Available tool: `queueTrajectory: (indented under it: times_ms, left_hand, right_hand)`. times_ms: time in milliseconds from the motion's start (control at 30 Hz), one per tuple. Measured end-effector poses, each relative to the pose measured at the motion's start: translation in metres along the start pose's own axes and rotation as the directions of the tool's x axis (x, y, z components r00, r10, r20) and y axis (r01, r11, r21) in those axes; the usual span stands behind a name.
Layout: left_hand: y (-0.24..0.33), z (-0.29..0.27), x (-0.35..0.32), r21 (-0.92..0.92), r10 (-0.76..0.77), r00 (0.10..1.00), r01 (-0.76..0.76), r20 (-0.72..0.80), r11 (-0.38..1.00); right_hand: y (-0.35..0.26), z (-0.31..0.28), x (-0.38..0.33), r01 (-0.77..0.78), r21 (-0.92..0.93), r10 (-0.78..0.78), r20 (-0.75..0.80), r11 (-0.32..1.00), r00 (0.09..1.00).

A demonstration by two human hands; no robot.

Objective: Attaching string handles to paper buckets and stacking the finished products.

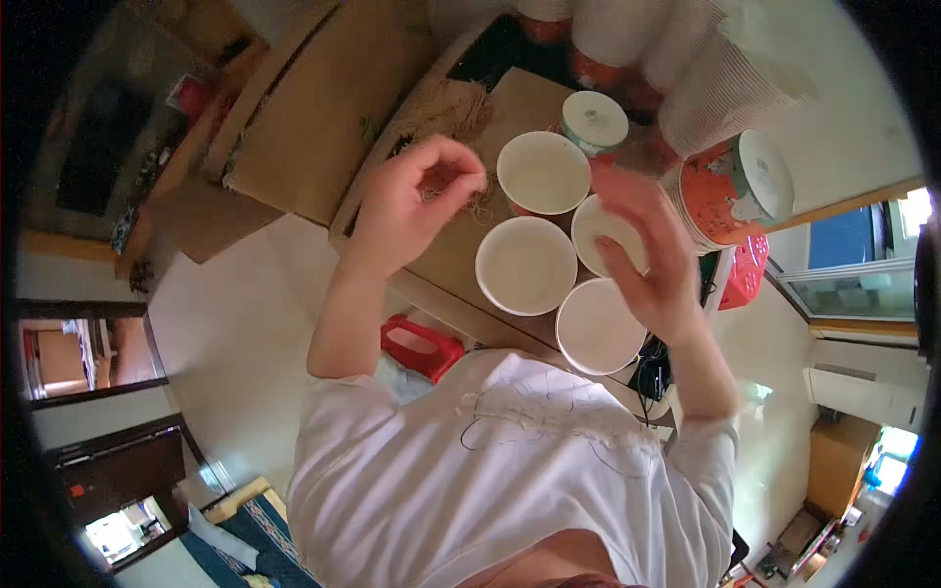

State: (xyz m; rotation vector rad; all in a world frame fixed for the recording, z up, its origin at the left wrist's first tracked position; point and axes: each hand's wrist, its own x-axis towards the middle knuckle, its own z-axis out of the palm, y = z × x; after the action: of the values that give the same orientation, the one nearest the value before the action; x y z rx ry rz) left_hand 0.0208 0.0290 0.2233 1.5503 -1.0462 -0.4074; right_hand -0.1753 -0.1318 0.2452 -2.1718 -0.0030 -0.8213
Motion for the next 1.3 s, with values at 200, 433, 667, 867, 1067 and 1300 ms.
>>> queueTrajectory:
  times_ms: [200,433,667,867,1067,1300]
  left_hand:
    - [0.047,0.005,0.025,0.178,0.355,0.934,-0.345,-0.029,0.922]
    - [0.043,-0.009,0.017,0.135,0.268,0.957,-0.253,-0.109,0.958]
    - [-0.157,-0.027,-0.009,0.368,-0.235,0.947,0.303,-0.217,0.879]
    - [-0.317,0.054,-0.048,-0.26,-0.778,0.602,0.733,-0.182,0.628]
    - [-0.338,0.11,-0.025,-0.492,-0.873,0.453,0.728,-0.178,0.478]
    - [-0.211,0.034,0.013,-0.332,-0.668,0.696,0.584,-0.263,0.74]
  right_hand:
    - [-0.007,0.052,0.057,-0.2,0.662,0.204,0.073,0.723,0.976]
    - [-0.002,0.043,0.034,-0.296,0.374,0.314,0.012,0.879,0.949]
    - [0.008,-0.034,-0.054,-0.617,0.28,0.635,0.035,0.735,0.772]
    - [0.017,-0.045,-0.123,-0.634,0.526,0.783,-0.104,0.567,0.614]
    - [0.021,-0.011,-0.128,-0.508,0.724,0.836,-0.176,0.468,0.52]
    - [0.023,-0.031,-0.155,-0.672,0.577,0.829,-0.018,0.465,0.558]
